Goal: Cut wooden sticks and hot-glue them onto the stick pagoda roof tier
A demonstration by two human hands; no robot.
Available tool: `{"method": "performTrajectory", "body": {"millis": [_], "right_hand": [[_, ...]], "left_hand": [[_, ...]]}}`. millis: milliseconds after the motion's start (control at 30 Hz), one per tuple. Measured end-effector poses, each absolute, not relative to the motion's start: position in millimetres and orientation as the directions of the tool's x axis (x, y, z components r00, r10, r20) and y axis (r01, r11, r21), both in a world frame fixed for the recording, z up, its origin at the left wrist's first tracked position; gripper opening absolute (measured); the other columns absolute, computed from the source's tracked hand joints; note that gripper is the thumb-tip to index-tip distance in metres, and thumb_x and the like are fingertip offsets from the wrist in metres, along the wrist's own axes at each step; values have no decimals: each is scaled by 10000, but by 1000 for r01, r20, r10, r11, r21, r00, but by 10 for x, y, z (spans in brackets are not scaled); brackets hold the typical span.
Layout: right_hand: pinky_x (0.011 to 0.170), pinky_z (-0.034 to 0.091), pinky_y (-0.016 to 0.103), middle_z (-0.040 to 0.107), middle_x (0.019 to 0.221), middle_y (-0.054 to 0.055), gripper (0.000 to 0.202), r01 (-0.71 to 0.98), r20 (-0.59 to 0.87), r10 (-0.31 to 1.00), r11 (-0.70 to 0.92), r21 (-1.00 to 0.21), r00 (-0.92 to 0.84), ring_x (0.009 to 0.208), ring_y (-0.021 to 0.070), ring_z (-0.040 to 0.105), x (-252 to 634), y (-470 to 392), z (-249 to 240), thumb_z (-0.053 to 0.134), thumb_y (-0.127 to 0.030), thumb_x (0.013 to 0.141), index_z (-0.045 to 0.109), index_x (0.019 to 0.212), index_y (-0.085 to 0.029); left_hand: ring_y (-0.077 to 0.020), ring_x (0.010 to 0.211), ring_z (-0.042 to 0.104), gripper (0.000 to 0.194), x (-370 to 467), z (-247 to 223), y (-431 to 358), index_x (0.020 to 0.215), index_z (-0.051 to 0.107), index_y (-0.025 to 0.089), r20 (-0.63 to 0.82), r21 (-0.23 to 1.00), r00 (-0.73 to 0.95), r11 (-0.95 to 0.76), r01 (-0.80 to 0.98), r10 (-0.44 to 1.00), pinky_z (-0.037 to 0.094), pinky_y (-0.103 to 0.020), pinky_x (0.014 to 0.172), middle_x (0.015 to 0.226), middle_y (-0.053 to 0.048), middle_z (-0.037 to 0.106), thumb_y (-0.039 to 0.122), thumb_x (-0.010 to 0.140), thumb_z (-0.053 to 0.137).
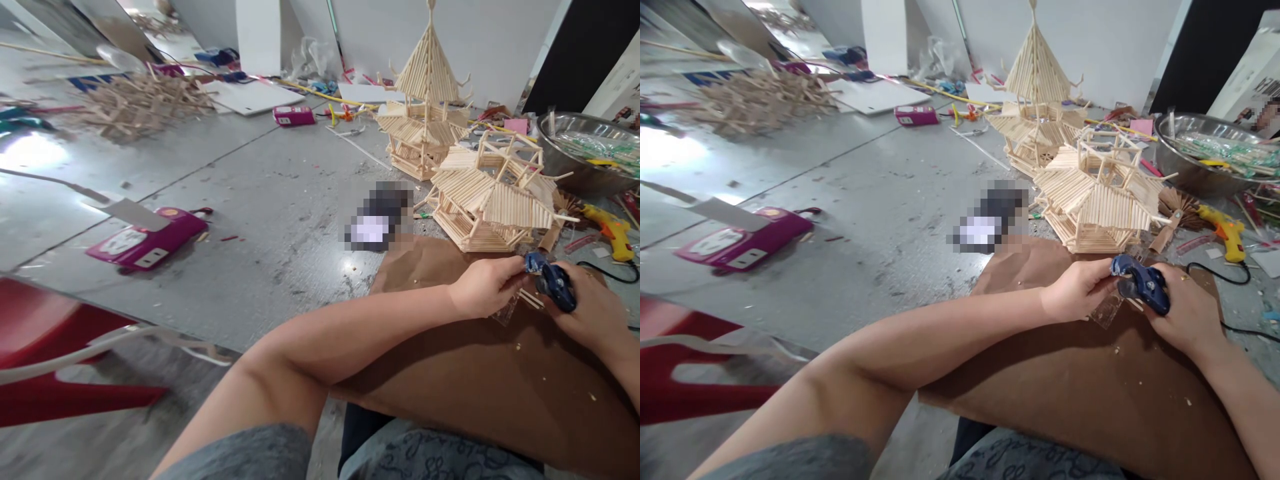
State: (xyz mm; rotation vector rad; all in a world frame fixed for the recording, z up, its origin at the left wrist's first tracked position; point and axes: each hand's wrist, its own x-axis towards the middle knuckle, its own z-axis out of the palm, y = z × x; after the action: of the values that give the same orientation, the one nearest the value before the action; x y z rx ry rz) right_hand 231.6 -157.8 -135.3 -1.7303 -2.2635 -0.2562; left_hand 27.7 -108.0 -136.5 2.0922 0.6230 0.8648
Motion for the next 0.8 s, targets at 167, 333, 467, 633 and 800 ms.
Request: {"method": "performTrajectory", "body": {"millis": [167, 333, 467, 633, 800], "right_hand": [[596, 469, 364, 657, 913, 85, 323, 962, 320, 914, 272, -30, -249, 767, 279, 641, 2320, -1570, -1358, 489, -374, 752, 475, 1039, -226], [612, 475, 379, 647, 944, 111, 376, 976, 323, 926, 216, -26, -196, 780, 291, 636, 2349, -1569, -1360, 488, -405, 746, 475, 1065, -206], [602, 480, 379, 647, 935, 105, 376, 980, 318, 931, 198, -23, -181, 773, 291, 636, 2375, -1555, -1377, 491, -415, 740, 475, 1058, -215], [591, 483, 377, 651, 915, 94, 385, 980, 316, 931, 199, -17, -184, 750, 287, 635, 2370, -1552, -1393, 525, -402, 717, 485, 1055, -223], [590, 483, 364, 654, 894, 86, 362, 979, 334, 924, 204, -13, -188, 743, 279, 638, 2351, -1566, -1379, 523, -382, 724, 494, 1044, -215]], "left_hand": [[-166, 867, 636, 173, 263, -1345, -1084, 992, 560, 135, 362, 787, 655, -594, 167, 664, 489, -274, 785, 941, -78, 668, 177, 875, 440], [-207, 770, 661, 246, 260, -1171, -1124, 1044, 551, 151, 236, 593, 707, -675, 439, 667, 521, -315, 679, 868, -82, 686, 297, 880, 440], [-254, 685, 672, 271, 234, -1050, -1201, 929, 612, 154, 54, 339, 756, -724, 600, 652, 521, -346, 588, 729, -88, 690, 343, 879, 423], [-220, 669, 653, 230, -43, -972, -1409, 885, 595, 139, -30, 218, 792, -769, 600, 610, 513, -323, 554, 765, -86, 680, 216, 889, 378], [-242, 898, 574, 178, -560, -927, -1530, 861, 587, 151, 0, 40, 618, -618, 785, 786, 511, -326, 617, 1053, -106, 626, 193, 868, 414]]}}
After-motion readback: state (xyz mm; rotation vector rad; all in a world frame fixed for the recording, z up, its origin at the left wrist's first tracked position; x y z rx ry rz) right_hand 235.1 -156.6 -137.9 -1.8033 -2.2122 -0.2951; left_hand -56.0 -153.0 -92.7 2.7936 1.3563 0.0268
